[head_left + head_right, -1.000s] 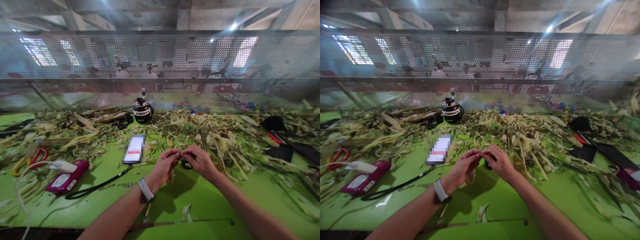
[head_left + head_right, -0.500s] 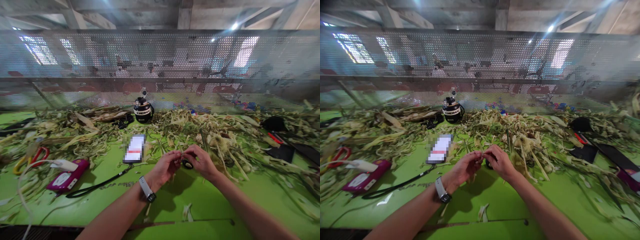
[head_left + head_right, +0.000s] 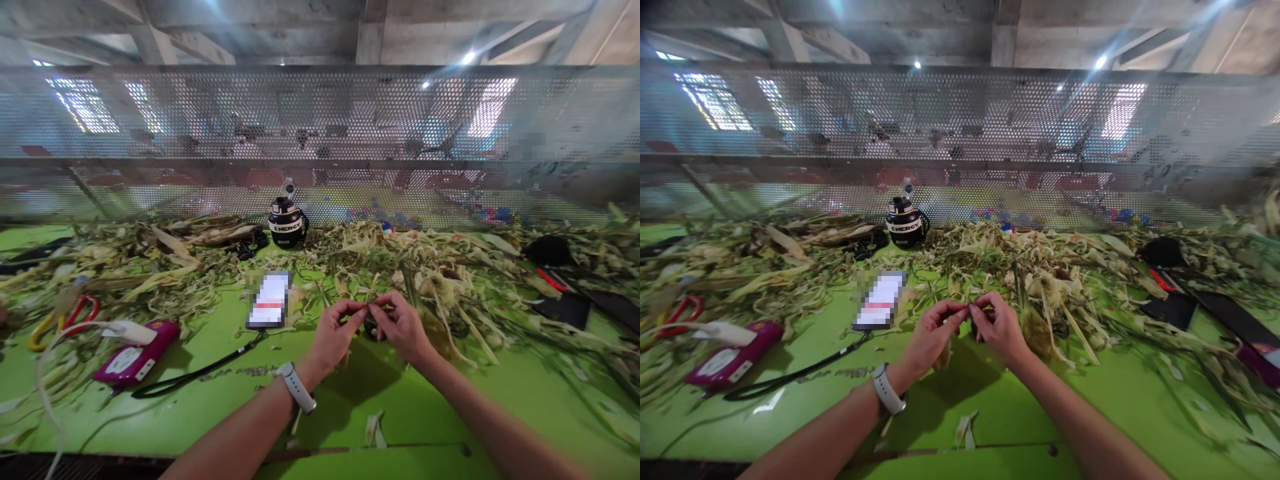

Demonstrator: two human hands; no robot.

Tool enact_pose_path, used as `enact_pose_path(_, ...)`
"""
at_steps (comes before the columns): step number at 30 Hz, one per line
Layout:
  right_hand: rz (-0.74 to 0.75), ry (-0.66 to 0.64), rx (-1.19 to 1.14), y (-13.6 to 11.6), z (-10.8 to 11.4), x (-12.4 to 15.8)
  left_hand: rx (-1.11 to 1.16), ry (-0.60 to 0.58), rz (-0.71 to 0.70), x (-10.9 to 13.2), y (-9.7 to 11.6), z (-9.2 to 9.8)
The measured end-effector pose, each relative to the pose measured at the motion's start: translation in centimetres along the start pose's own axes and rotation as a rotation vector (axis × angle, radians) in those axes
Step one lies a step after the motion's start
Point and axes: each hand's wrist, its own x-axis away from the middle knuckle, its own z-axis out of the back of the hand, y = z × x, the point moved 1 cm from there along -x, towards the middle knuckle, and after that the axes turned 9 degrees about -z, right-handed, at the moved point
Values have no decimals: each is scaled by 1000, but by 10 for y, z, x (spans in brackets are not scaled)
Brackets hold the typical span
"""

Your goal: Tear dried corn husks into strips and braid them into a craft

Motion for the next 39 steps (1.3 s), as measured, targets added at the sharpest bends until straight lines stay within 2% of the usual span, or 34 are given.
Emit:
enact_pose_path(5,2,-11,-114,-4,-1,0,71,10,86,-1,-6,-1)
enact_pose_path(10,49,-34,-42,-6,3,1,335,87,304,-2,-8,-1)
enact_pose_path(12,123,-33,43,-7,6,-1,409,114,362,-2,-8,0)
enact_pose_path(17,429,-9,345,-13,11,-4,460,118,375,-2,-8,2)
enact_pose_path(21,506,20,365,-10,10,-5,525,108,404,-2,-8,2)
enact_pose_path(25,521,70,394,-8,9,-4,608,74,427,-2,-8,1)
enact_pose_path(31,460,126,450,-11,8,0,542,128,409,2,-7,-2)
enact_pose_path(36,280,138,329,-4,5,0,388,56,284,6,-5,-5)
enact_pose_path(39,252,120,304,0,4,0,267,14,201,6,-4,-6)
